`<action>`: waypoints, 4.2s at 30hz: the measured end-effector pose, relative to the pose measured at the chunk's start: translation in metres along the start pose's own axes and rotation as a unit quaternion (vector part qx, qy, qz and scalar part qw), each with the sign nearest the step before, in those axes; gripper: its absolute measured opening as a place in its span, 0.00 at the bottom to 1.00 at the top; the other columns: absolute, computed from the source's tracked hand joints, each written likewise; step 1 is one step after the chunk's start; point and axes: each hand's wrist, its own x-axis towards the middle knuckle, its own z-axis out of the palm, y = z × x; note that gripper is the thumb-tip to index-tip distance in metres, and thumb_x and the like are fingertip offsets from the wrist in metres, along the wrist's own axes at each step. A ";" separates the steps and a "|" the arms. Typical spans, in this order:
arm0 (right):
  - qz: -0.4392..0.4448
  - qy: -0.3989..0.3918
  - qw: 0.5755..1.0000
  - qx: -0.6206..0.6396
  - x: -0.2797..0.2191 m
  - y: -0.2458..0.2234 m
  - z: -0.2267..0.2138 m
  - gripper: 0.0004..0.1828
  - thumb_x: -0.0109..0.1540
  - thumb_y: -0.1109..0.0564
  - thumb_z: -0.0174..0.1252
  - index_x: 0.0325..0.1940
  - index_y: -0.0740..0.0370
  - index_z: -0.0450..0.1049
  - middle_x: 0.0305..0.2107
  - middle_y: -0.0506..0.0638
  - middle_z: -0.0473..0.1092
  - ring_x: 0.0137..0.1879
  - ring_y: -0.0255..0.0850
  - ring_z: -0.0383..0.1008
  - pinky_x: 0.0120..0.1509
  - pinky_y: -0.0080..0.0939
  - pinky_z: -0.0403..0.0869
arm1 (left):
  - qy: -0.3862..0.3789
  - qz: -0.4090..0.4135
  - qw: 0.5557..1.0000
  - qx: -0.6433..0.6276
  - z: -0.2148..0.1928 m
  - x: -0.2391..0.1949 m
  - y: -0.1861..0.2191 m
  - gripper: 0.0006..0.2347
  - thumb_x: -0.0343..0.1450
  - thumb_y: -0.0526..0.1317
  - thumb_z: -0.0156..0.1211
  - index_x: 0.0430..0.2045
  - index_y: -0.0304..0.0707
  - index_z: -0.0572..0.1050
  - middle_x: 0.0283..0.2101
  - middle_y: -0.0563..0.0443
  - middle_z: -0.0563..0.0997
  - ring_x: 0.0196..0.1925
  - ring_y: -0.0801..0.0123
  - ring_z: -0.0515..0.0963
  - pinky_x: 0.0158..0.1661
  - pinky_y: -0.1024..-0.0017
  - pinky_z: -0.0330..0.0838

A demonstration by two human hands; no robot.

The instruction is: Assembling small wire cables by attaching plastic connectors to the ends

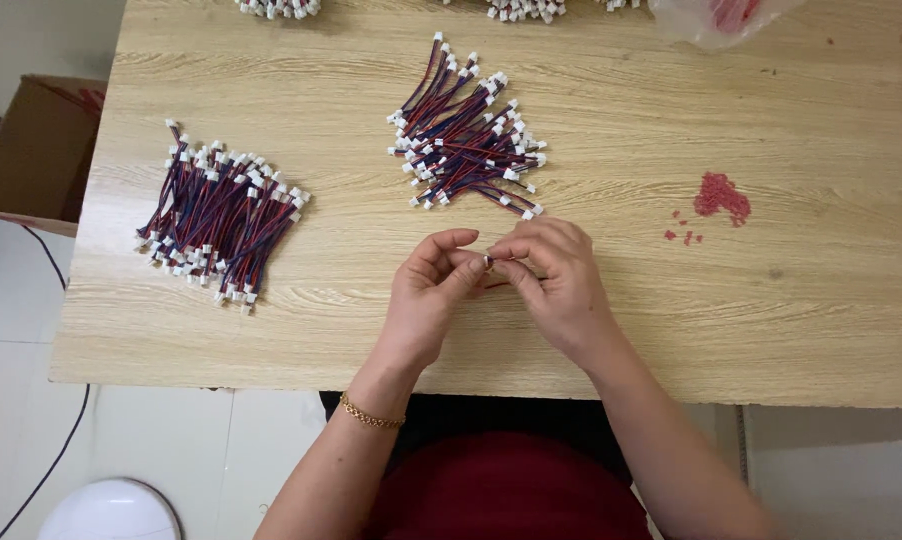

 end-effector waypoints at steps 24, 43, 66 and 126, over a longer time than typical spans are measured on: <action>0.069 0.028 0.986 0.150 -0.006 0.010 0.011 0.06 0.53 0.63 0.69 0.32 0.61 0.80 0.27 0.51 0.74 0.35 0.40 0.76 0.43 0.38 0.73 | -0.069 -0.019 0.997 0.009 -0.004 0.006 0.010 0.12 0.68 0.30 0.60 0.45 0.32 0.72 0.28 0.46 0.80 0.31 0.71 0.81 0.34 0.77 0.78; 0.106 -0.045 0.976 0.185 -0.007 0.013 0.004 0.05 0.54 0.63 0.68 0.33 0.61 0.80 0.27 0.51 0.74 0.36 0.39 0.74 0.46 0.40 0.72 | -0.095 -0.035 0.995 -0.024 -0.008 0.002 0.005 0.14 0.68 0.28 0.60 0.47 0.31 0.71 0.28 0.45 0.79 0.31 0.69 0.82 0.34 0.74 0.78; 0.134 -0.140 0.978 0.082 -0.009 0.013 0.004 0.09 0.56 0.64 0.61 0.39 0.58 0.80 0.31 0.51 0.75 0.40 0.44 0.76 0.46 0.41 0.73 | -0.132 -0.016 0.953 0.273 -0.014 0.002 0.018 0.12 0.68 0.30 0.60 0.45 0.39 0.76 0.32 0.47 0.82 0.37 0.69 0.80 0.44 0.70 0.76; 0.266 0.017 0.891 0.367 -0.007 0.023 0.026 0.08 0.58 0.68 0.61 0.41 0.69 0.73 0.28 0.52 0.74 0.31 0.33 0.76 0.38 0.31 0.79 | 0.047 -0.008 0.998 0.047 -0.009 0.006 -0.004 0.08 0.72 0.34 0.56 0.42 0.34 0.78 0.34 0.49 0.81 0.35 0.78 0.78 0.39 0.81 0.77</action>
